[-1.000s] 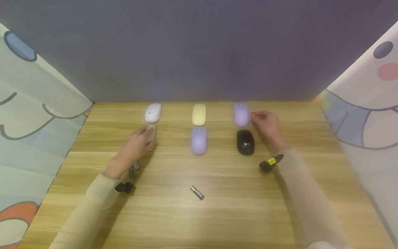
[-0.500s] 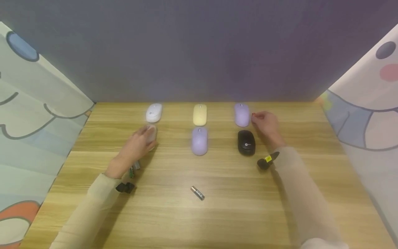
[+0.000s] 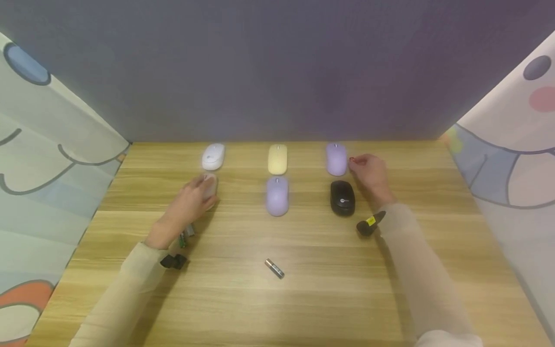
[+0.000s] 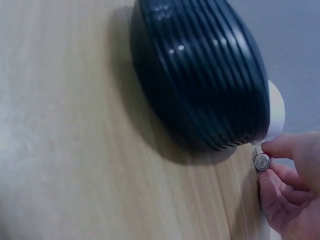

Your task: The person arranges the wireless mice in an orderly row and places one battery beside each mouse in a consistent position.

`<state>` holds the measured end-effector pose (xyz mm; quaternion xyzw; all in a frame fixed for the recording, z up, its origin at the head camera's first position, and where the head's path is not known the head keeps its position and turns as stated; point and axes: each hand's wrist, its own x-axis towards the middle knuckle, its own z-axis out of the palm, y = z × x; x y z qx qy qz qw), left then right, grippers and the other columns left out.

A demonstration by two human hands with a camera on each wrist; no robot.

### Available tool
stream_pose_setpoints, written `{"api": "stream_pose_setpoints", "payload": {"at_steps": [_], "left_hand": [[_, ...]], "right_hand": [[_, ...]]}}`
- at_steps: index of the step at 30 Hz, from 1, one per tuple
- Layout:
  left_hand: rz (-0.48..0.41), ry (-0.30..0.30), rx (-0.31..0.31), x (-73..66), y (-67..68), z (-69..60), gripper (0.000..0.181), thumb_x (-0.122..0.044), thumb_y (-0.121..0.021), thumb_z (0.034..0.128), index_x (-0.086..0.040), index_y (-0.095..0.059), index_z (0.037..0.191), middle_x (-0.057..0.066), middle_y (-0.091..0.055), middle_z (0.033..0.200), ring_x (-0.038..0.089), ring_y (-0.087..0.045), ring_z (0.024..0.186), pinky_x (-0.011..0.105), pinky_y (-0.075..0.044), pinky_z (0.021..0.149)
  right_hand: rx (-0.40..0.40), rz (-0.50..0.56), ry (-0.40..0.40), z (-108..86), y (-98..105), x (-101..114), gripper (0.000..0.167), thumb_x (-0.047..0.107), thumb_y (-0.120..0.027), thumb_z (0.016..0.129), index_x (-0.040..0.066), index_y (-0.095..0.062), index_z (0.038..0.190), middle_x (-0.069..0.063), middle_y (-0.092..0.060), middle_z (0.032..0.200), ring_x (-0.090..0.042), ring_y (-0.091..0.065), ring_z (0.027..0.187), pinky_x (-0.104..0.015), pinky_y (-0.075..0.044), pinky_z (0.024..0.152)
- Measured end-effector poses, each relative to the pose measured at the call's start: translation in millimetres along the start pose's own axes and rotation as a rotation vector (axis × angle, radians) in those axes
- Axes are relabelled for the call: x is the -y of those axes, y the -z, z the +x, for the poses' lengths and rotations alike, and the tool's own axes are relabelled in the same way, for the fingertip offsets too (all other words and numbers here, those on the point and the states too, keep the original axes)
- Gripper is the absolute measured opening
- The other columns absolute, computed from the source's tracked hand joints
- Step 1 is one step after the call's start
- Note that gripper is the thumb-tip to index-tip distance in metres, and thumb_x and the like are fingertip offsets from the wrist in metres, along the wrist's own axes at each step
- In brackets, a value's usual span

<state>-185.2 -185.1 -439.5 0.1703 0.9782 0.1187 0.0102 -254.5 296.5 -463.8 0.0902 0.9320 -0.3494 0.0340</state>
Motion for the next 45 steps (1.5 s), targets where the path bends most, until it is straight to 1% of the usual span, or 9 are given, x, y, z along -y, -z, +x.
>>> {"api": "stream_pose_setpoints", "payload": {"at_steps": [6,12,19,23,29,38,41,45], "left_hand": [[-0.005,0.008,0.009,0.4,-0.1,0.2,0.061,-0.024,-0.072,0.0994,0.008,-0.048,0.146,0.042,-0.045,0.144,0.061,-0.053,0.126,0.064,-0.055,0.096],[-0.007,0.009,0.005,-0.1,-0.8,0.0,0.061,-0.024,-0.072,0.0989,0.008,-0.050,0.145,0.042,-0.046,0.144,0.060,-0.054,0.125,0.064,-0.056,0.095],[-0.007,0.012,-0.007,-1.5,-1.6,0.0,0.060,-0.023,-0.073,0.0987,0.008,-0.050,0.145,0.041,-0.047,0.143,0.060,-0.054,0.125,0.064,-0.056,0.095],[-0.012,0.008,-0.015,-1.8,-2.1,0.1,0.059,-0.022,-0.073,0.0980,0.008,-0.051,0.144,0.041,-0.047,0.143,0.060,-0.055,0.124,0.064,-0.056,0.095],[-0.015,0.017,0.003,-2.4,-1.1,0.3,0.060,-0.023,-0.072,0.0992,0.007,-0.050,0.146,0.041,-0.046,0.144,0.060,-0.054,0.125,0.064,-0.056,0.095],[-0.021,0.020,0.009,-2.5,-0.6,0.5,0.060,-0.024,-0.071,0.0998,0.006,-0.049,0.147,0.041,-0.045,0.145,0.060,-0.053,0.127,0.064,-0.055,0.097],[-0.016,0.019,0.005,-2.4,-0.6,0.1,0.059,-0.024,-0.071,0.0997,0.006,-0.049,0.146,0.041,-0.046,0.144,0.060,-0.053,0.126,0.064,-0.055,0.097],[-0.001,0.008,-0.015,-2.0,-1.7,-0.6,0.059,-0.023,-0.072,0.0990,0.007,-0.050,0.144,0.042,-0.047,0.142,0.060,-0.055,0.124,0.064,-0.055,0.096]], "right_hand": [[-0.004,-0.013,-0.005,-1.0,-0.3,1.9,0.049,0.033,-0.063,0.102,-0.008,-0.063,0.127,-0.029,-0.069,0.116,-0.030,-0.063,0.096,-0.023,-0.046,0.068],[-0.010,-0.028,0.002,-1.3,-0.1,-0.7,0.050,0.035,-0.062,0.102,-0.009,-0.064,0.126,-0.030,-0.069,0.117,-0.034,-0.064,0.097,-0.026,-0.047,0.069],[-0.025,-0.020,-0.001,-4.4,0.2,0.6,0.049,0.034,-0.062,0.102,-0.008,-0.065,0.126,-0.029,-0.069,0.115,-0.029,-0.062,0.092,-0.021,-0.044,0.064],[-0.027,-0.024,0.006,-5.6,0.5,1.6,0.049,0.034,-0.062,0.102,-0.009,-0.065,0.126,-0.029,-0.069,0.113,-0.027,-0.060,0.090,-0.021,-0.044,0.063],[-0.030,-0.022,-0.002,-6.3,1.1,2.5,0.049,0.034,-0.062,0.102,-0.007,-0.065,0.126,-0.029,-0.069,0.114,-0.027,-0.061,0.091,-0.022,-0.045,0.066],[-0.038,-0.020,0.007,-6.7,0.5,1.9,0.050,0.036,-0.061,0.102,-0.008,-0.065,0.127,-0.030,-0.069,0.115,-0.032,-0.063,0.096,-0.025,-0.046,0.069],[-0.040,-0.018,0.015,-6.7,0.0,1.4,0.050,0.036,-0.061,0.102,-0.008,-0.065,0.127,-0.030,-0.070,0.114,-0.032,-0.064,0.096,-0.025,-0.046,0.069],[-0.042,-0.019,0.021,-6.3,-0.5,0.5,0.051,0.037,-0.061,0.103,-0.007,-0.065,0.126,-0.030,-0.070,0.114,-0.032,-0.064,0.095,-0.027,-0.047,0.071]]}}
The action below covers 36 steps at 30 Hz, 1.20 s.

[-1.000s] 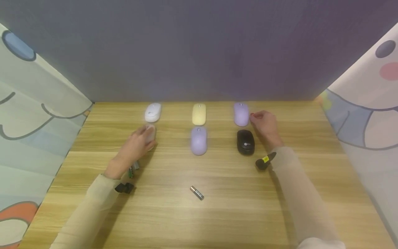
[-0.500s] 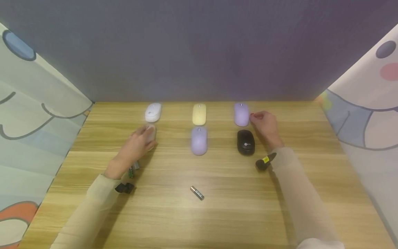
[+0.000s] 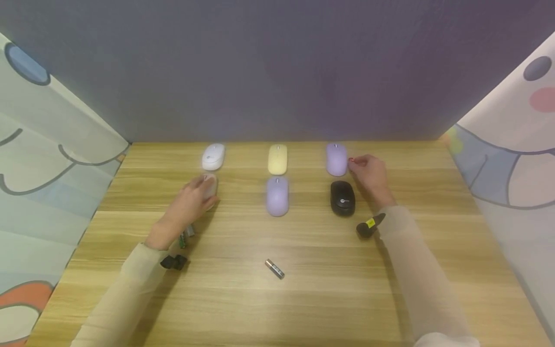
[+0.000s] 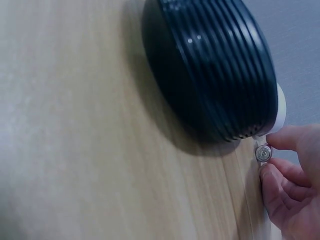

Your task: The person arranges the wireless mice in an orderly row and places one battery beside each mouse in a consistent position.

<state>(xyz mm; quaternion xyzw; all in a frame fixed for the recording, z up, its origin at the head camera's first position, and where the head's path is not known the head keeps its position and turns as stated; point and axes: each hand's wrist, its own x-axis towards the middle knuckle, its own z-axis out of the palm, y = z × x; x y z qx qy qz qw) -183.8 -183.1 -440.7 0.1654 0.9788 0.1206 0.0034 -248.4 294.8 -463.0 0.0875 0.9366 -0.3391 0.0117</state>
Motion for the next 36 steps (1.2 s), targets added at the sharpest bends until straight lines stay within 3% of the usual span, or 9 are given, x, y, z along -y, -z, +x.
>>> {"api": "stream_pose_setpoints", "payload": {"at_steps": [11,36], "left_hand": [[0.001,-0.007,-0.030,1.3,-1.6,-0.3,0.058,-0.022,-0.074,0.0974,0.007,-0.052,0.142,0.041,-0.049,0.140,0.061,-0.057,0.121,0.065,-0.055,0.095],[0.012,-0.006,-0.010,2.1,-1.2,2.7,0.057,-0.023,-0.072,0.0991,0.005,-0.050,0.143,0.041,-0.048,0.142,0.061,-0.056,0.122,0.065,-0.055,0.096]], "right_hand": [[-0.004,-0.002,0.004,-1.8,-0.3,0.6,0.052,0.040,-0.059,0.103,-0.007,-0.066,0.125,-0.029,-0.070,0.112,-0.030,-0.062,0.093,-0.029,-0.046,0.070],[-0.070,0.051,0.016,-1.5,-1.6,-1.7,0.051,0.034,-0.049,0.106,-0.010,-0.064,0.127,-0.033,-0.068,0.117,-0.039,-0.063,0.100,-0.032,-0.047,0.074]]}}
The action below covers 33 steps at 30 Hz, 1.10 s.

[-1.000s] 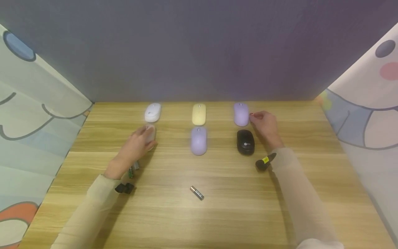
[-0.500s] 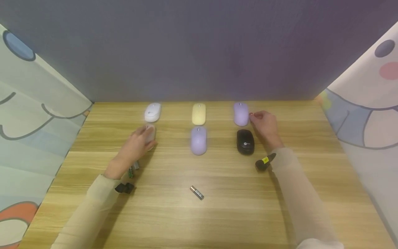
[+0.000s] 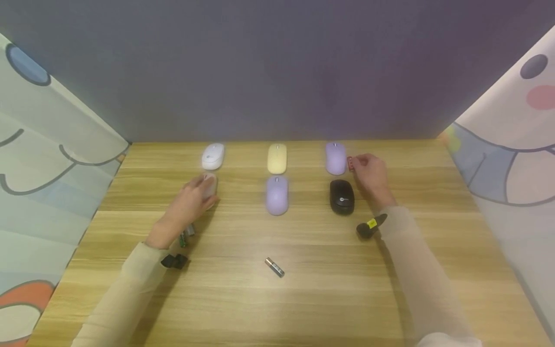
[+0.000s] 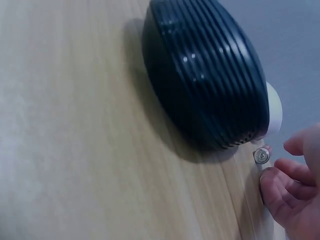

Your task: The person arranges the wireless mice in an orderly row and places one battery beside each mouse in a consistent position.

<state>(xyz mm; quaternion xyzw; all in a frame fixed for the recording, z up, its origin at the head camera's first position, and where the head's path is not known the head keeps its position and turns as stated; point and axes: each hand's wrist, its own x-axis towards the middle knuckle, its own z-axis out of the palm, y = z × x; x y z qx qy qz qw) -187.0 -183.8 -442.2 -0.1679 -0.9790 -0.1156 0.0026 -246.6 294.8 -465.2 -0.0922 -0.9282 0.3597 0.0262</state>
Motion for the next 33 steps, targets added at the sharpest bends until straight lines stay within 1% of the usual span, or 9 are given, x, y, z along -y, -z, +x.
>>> {"api": "stream_pose_setpoints", "payload": {"at_steps": [6,15,17,19,21,24,26,31,33], "left_hand": [[-0.001,0.000,-0.002,0.7,0.2,0.4,0.057,-0.023,-0.072,0.0988,0.005,-0.051,0.144,0.041,-0.048,0.142,0.060,-0.056,0.121,0.065,-0.055,0.095],[-0.024,0.015,0.009,1.9,-0.1,-0.5,0.056,-0.022,-0.071,0.0998,0.006,-0.050,0.144,0.042,-0.047,0.143,0.062,-0.054,0.124,0.065,-0.055,0.095],[-0.025,0.017,0.015,1.8,0.4,-0.5,0.057,-0.023,-0.071,0.1000,0.006,-0.050,0.144,0.042,-0.046,0.143,0.062,-0.053,0.125,0.065,-0.055,0.095],[-0.025,0.017,0.016,2.0,0.5,-0.4,0.058,-0.024,-0.070,0.1002,0.006,-0.050,0.145,0.042,-0.046,0.144,0.061,-0.053,0.125,0.065,-0.055,0.096],[-0.023,0.014,0.012,2.5,0.2,-0.1,0.058,-0.024,-0.070,0.1003,0.006,-0.050,0.146,0.041,-0.046,0.144,0.061,-0.053,0.125,0.064,-0.055,0.096],[-0.016,0.005,0.003,3.0,-0.2,-0.2,0.058,-0.024,-0.071,0.1000,0.006,-0.050,0.145,0.041,-0.047,0.143,0.060,-0.054,0.124,0.064,-0.056,0.096],[-0.007,-0.001,-0.004,2.8,-0.6,-0.3,0.058,-0.024,-0.071,0.0995,0.007,-0.051,0.144,0.042,-0.048,0.142,0.061,-0.055,0.123,0.064,-0.056,0.095],[0.006,-0.012,-0.020,1.8,-1.5,-0.5,0.059,-0.024,-0.073,0.0985,0.007,-0.051,0.144,0.041,-0.049,0.140,0.060,-0.057,0.121,0.065,-0.055,0.096],[0.005,-0.012,-0.023,1.4,-1.3,-0.5,0.059,-0.024,-0.073,0.0980,0.007,-0.051,0.144,0.041,-0.050,0.141,0.060,-0.057,0.121,0.065,-0.055,0.097]], "right_hand": [[-0.024,0.022,0.035,-3.4,3,0,0.047,0.029,-0.048,0.105,-0.010,-0.064,0.126,-0.034,-0.066,0.117,-0.042,-0.063,0.103,-0.038,-0.049,0.079],[-0.023,0.021,0.101,-7.3,7,7,0.045,0.028,-0.053,0.105,-0.009,-0.062,0.129,-0.032,-0.065,0.120,-0.041,-0.061,0.106,-0.048,-0.050,0.088],[-0.026,0.028,0.122,-9.4,8,11,0.043,0.026,-0.054,0.105,-0.008,-0.061,0.130,-0.031,-0.064,0.119,-0.041,-0.060,0.106,-0.048,-0.050,0.088],[-0.033,0.027,0.158,-11.9,9,16,0.040,0.024,-0.055,0.105,-0.007,-0.062,0.129,-0.030,-0.064,0.117,-0.040,-0.060,0.103,-0.043,-0.050,0.085],[-0.046,0.031,0.206,-14.6,9,21,0.038,0.021,-0.056,0.104,-0.008,-0.063,0.128,-0.029,-0.064,0.113,-0.039,-0.061,0.100,-0.033,-0.050,0.081],[-0.062,0.033,0.290,-19.0,8,29,0.034,0.017,-0.059,0.103,-0.008,-0.065,0.124,-0.027,-0.065,0.108,-0.036,-0.062,0.095,-0.017,-0.045,0.074],[-0.060,0.045,0.331,-21.8,6,33,0.032,0.016,-0.061,0.102,-0.009,-0.066,0.122,-0.025,-0.066,0.105,-0.033,-0.062,0.093,-0.011,-0.041,0.072],[-0.041,0.085,0.395,-29.2,1,43,0.027,0.010,-0.064,0.100,-0.009,-0.067,0.120,-0.023,-0.065,0.101,-0.026,-0.058,0.091,-0.009,-0.040,0.074],[-0.035,0.100,0.422,-32.3,-1,47,0.025,0.007,-0.065,0.099,-0.009,-0.067,0.119,-0.023,-0.064,0.099,-0.026,-0.058,0.089,-0.009,-0.040,0.073]]}}
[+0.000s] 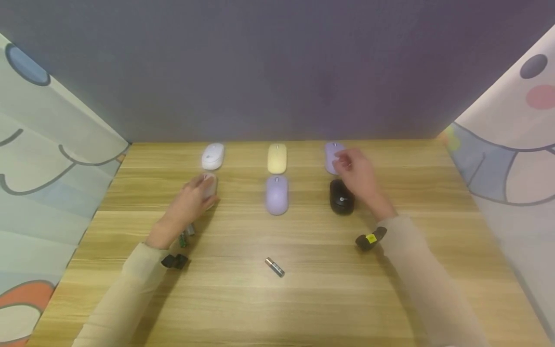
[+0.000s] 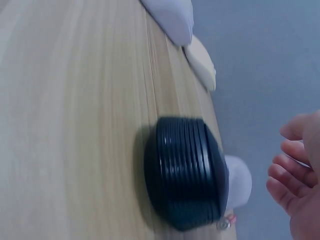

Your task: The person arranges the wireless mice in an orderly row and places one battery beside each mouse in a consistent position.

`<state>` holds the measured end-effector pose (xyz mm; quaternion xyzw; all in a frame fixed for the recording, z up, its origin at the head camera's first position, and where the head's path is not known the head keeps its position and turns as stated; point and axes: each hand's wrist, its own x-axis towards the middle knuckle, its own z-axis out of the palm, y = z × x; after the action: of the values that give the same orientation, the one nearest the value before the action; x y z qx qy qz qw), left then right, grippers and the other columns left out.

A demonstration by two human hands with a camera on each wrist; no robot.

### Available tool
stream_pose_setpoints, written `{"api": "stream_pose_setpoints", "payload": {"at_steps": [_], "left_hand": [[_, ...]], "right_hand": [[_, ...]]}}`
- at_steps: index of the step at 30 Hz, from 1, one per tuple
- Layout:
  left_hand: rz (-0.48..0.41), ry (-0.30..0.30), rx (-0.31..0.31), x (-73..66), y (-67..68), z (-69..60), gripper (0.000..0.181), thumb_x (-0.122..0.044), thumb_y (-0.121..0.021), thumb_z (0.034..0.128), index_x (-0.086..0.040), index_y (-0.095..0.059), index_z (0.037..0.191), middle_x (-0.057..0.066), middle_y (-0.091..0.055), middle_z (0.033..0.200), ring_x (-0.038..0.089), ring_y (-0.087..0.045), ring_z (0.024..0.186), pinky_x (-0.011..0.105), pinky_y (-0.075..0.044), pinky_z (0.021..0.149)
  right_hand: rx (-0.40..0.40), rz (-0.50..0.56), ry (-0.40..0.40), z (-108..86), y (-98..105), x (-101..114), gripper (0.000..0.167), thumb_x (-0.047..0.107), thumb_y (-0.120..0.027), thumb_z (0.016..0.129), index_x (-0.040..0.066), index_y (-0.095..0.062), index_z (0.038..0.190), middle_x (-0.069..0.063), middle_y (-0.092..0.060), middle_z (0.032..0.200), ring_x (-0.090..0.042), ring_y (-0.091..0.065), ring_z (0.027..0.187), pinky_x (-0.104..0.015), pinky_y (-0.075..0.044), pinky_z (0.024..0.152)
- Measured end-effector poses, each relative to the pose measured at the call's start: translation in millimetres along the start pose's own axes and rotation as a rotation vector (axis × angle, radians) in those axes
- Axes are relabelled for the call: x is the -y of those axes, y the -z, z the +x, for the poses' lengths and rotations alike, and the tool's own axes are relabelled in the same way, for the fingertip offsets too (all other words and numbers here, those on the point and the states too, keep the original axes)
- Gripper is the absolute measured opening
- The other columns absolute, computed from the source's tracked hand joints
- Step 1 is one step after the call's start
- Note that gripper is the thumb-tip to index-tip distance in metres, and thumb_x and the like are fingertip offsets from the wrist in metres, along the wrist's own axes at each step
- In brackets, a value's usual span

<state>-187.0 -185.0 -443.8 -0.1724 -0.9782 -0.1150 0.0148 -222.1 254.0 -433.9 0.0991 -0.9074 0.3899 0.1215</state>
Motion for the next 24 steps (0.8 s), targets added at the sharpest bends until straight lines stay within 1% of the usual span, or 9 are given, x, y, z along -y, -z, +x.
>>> {"api": "stream_pose_setpoints", "payload": {"at_steps": [4,6,9,10,12,15,18,22,24], "left_hand": [[-0.002,0.006,0.003,-0.3,0.2,-0.2,0.060,-0.024,-0.073,0.0978,0.006,-0.051,0.145,0.041,-0.049,0.142,0.060,-0.056,0.122,0.065,-0.054,0.097],[-0.006,0.011,0.007,-0.4,0.3,-0.5,0.060,-0.024,-0.073,0.0979,0.006,-0.051,0.145,0.041,-0.049,0.142,0.060,-0.056,0.122,0.065,-0.054,0.097],[-0.009,0.017,0.013,-0.4,0.8,-1.1,0.060,-0.024,-0.073,0.0980,0.006,-0.050,0.146,0.041,-0.048,0.143,0.060,-0.056,0.123,0.066,-0.053,0.098],[-0.010,0.019,0.016,-0.5,1.0,-1.2,0.061,-0.024,-0.073,0.0981,0.006,-0.050,0.146,0.041,-0.048,0.143,0.060,-0.055,0.123,0.065,-0.053,0.099],[-0.011,0.023,0.022,-0.7,1.5,-1.4,0.061,-0.024,-0.073,0.0983,0.006,-0.050,0.146,0.041,-0.047,0.144,0.060,-0.055,0.124,0.065,-0.053,0.099],[-0.011,0.020,0.018,-1.0,1.4,-1.6,0.061,-0.024,-0.073,0.0983,0.006,-0.050,0.146,0.041,-0.048,0.144,0.060,-0.055,0.124,0.065,-0.053,0.099],[-0.006,0.015,0.009,-1.3,1.1,-1.9,0.060,-0.023,-0.073,0.0981,0.006,-0.050,0.145,0.041,-0.048,0.142,0.059,-0.056,0.123,0.065,-0.054,0.098],[-0.002,0.015,0.006,-1.3,0.2,-1.9,0.058,-0.023,-0.073,0.0982,0.006,-0.051,0.144,0.041,-0.049,0.142,0.060,-0.056,0.122,0.066,-0.054,0.097],[-0.005,0.016,0.006,-1.3,-0.3,-1.8,0.058,-0.023,-0.073,0.0980,0.006,-0.051,0.144,0.042,-0.048,0.142,0.060,-0.056,0.122,0.066,-0.054,0.097]], "right_hand": [[0.020,0.012,0.076,-2.6,-6,9,0.024,0.003,-0.068,0.096,-0.008,-0.068,0.117,-0.021,-0.064,0.095,-0.027,-0.060,0.084,-0.011,-0.043,0.071],[0.040,0.025,0.127,-3.9,-9,13,0.022,0.002,-0.069,0.095,-0.009,-0.068,0.115,-0.020,-0.066,0.094,-0.028,-0.063,0.083,-0.016,-0.048,0.071],[0.087,0.041,0.201,-7.1,-14,20,0.022,0.000,-0.071,0.094,-0.007,-0.068,0.115,-0.018,-0.068,0.094,-0.028,-0.066,0.082,-0.030,-0.056,0.071],[0.103,0.042,0.219,-8.4,-16,23,0.022,0.000,-0.071,0.094,-0.006,-0.069,0.115,-0.016,-0.069,0.095,-0.026,-0.067,0.082,-0.034,-0.057,0.071],[0.143,0.047,0.239,-11.9,-18,28,0.023,0.001,-0.072,0.094,-0.004,-0.069,0.117,-0.015,-0.070,0.098,-0.024,-0.067,0.084,-0.038,-0.059,0.071],[0.202,0.046,0.254,-17.1,-21,34,0.026,0.004,-0.073,0.095,-0.001,-0.069,0.120,-0.014,-0.070,0.103,-0.022,-0.066,0.086,-0.038,-0.059,0.071],[0.249,0.066,0.290,-21.6,-26,40,0.029,0.002,-0.075,0.092,0.000,-0.069,0.120,-0.016,-0.070,0.105,-0.021,-0.065,0.088,-0.038,-0.060,0.072],[0.279,0.099,0.371,-27.8,-32,45,0.033,-0.004,-0.079,0.087,-0.002,-0.068,0.118,-0.018,-0.070,0.106,-0.022,-0.066,0.089,-0.039,-0.061,0.074],[0.295,0.109,0.395,-31.1,-35,47,0.034,-0.003,-0.080,0.086,-0.001,-0.068,0.118,-0.017,-0.071,0.106,-0.023,-0.067,0.089,-0.040,-0.060,0.074]]}}
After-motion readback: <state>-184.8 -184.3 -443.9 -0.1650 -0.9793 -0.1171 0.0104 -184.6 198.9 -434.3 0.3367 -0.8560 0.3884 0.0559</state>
